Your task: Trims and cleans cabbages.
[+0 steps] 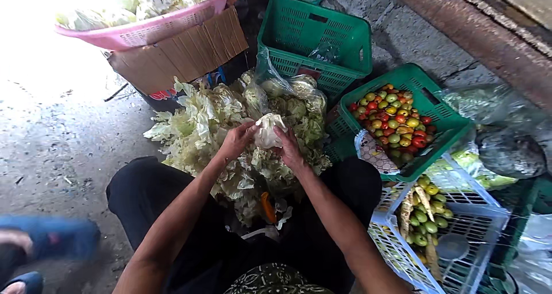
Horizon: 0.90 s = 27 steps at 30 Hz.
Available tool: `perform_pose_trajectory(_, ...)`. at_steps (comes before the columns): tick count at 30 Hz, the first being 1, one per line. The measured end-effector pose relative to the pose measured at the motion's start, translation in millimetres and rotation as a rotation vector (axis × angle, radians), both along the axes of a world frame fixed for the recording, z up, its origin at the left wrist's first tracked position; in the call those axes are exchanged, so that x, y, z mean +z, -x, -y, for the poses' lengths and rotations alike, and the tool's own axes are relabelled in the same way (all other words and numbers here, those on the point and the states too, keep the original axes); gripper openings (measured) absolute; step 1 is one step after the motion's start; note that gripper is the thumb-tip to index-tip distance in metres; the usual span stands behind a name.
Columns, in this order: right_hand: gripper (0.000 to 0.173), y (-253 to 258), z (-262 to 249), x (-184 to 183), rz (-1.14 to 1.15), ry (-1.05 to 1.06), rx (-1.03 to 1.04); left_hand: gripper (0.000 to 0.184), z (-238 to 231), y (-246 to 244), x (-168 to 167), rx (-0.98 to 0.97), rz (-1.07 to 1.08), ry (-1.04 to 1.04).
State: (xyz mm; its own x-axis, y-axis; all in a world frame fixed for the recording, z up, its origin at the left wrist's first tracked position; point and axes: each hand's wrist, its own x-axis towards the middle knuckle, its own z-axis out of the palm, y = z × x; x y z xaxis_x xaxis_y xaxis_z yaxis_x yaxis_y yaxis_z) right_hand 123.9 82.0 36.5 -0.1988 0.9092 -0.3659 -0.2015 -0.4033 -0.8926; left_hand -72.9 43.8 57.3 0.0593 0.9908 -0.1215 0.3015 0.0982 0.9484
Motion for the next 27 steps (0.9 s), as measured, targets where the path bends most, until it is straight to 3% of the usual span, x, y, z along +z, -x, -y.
perform_pose_trajectory(6,0.066,2.6,0.9,2.0,0.116,0.072,-0.03,0.047,2.2,9.6,-1.4,0.016,0.17,0.04)
perform_pose_trajectory(10,0.068,5.4,5.0,2.1,0.186,-0.002,-0.022,0.06,0.8,-1.4,-0.6,-0.015,-0.031,-0.059)
perform_pose_trajectory(16,0.066,1.7,6.1,3.1,0.302,-0.082,-0.045,0.048,-1.1,-4.7,-9.7,-0.055,-0.07,-0.042)
perform_pose_trajectory(22,0.063,6.1,7.3,-9.0,0.337,-0.098,-0.042,0.046,-0.2,-18.1,-15.8,-0.019,-0.295,-0.07)
perform_pose_trajectory(27,0.064,3.2,5.8,-1.2,0.206,0.026,-0.004,0.046,-0.8,-0.1,-12.9,0.049,-0.111,0.079)
